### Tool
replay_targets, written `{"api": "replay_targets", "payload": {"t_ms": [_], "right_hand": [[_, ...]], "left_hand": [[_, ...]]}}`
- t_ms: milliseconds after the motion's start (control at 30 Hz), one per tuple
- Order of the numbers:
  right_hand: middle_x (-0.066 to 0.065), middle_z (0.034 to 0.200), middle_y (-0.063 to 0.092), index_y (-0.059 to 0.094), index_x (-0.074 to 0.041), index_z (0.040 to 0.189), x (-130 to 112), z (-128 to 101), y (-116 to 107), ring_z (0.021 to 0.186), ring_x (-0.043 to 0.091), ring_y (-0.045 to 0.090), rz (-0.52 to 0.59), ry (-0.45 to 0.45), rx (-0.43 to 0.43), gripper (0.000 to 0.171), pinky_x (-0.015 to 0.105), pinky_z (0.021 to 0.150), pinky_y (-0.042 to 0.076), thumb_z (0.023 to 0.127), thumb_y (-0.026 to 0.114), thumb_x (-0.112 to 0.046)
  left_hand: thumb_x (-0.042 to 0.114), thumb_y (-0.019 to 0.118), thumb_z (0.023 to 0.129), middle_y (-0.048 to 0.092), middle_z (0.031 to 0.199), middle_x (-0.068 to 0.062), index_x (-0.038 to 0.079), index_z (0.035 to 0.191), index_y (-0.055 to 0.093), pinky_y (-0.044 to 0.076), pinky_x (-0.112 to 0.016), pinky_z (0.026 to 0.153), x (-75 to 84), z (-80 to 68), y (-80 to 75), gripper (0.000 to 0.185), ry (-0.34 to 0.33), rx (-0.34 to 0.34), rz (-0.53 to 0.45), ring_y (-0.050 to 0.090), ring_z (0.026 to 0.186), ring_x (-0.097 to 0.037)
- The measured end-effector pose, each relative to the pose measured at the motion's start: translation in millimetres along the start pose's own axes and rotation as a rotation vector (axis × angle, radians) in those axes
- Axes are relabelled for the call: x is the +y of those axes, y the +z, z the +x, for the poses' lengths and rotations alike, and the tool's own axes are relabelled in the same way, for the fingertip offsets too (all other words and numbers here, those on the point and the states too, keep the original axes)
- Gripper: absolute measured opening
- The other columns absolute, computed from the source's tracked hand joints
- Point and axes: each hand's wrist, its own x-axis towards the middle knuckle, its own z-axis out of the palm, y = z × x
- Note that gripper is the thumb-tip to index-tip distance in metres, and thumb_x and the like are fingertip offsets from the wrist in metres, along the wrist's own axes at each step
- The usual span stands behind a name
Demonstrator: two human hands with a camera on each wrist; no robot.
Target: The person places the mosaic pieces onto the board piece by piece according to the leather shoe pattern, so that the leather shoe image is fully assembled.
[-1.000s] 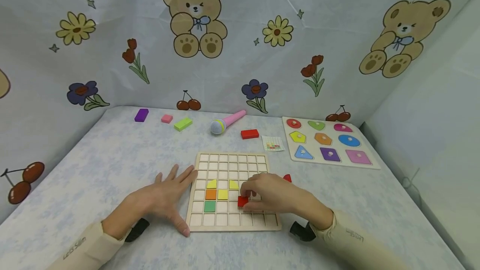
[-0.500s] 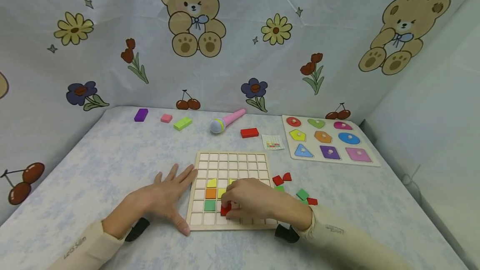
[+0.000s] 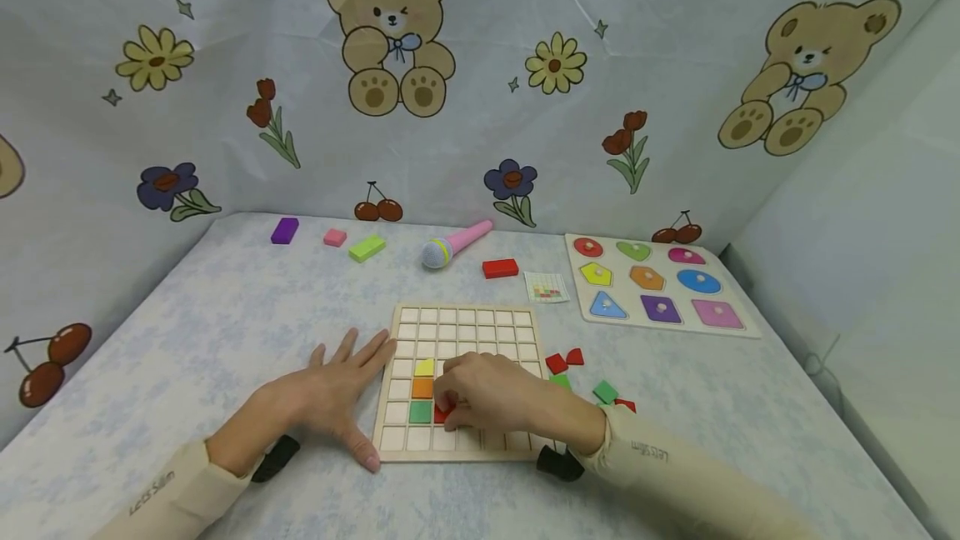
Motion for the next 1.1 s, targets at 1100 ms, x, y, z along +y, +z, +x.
{"api": "replay_targets", "payload": {"t_ms": [1100], "right_hand": [[0.000,0.106,0.068,0.068,-0.012,0.116,133.0,-86.7,-33.6,0.093,0.020,0.063,0.361,0.253,0.002,0.030,0.040,0.087,0.055,0.089,0.077,-0.019]], "left_hand": [[0.078,0.082,0.051,-0.004,0.170,-0.010,0.016,0.163,0.004,0.001,-0.080,0.109,-2.2,1.9,-0.9,0.150,-0.008,-0.016,0.001,-0.007,0.152,-0.049]]}}
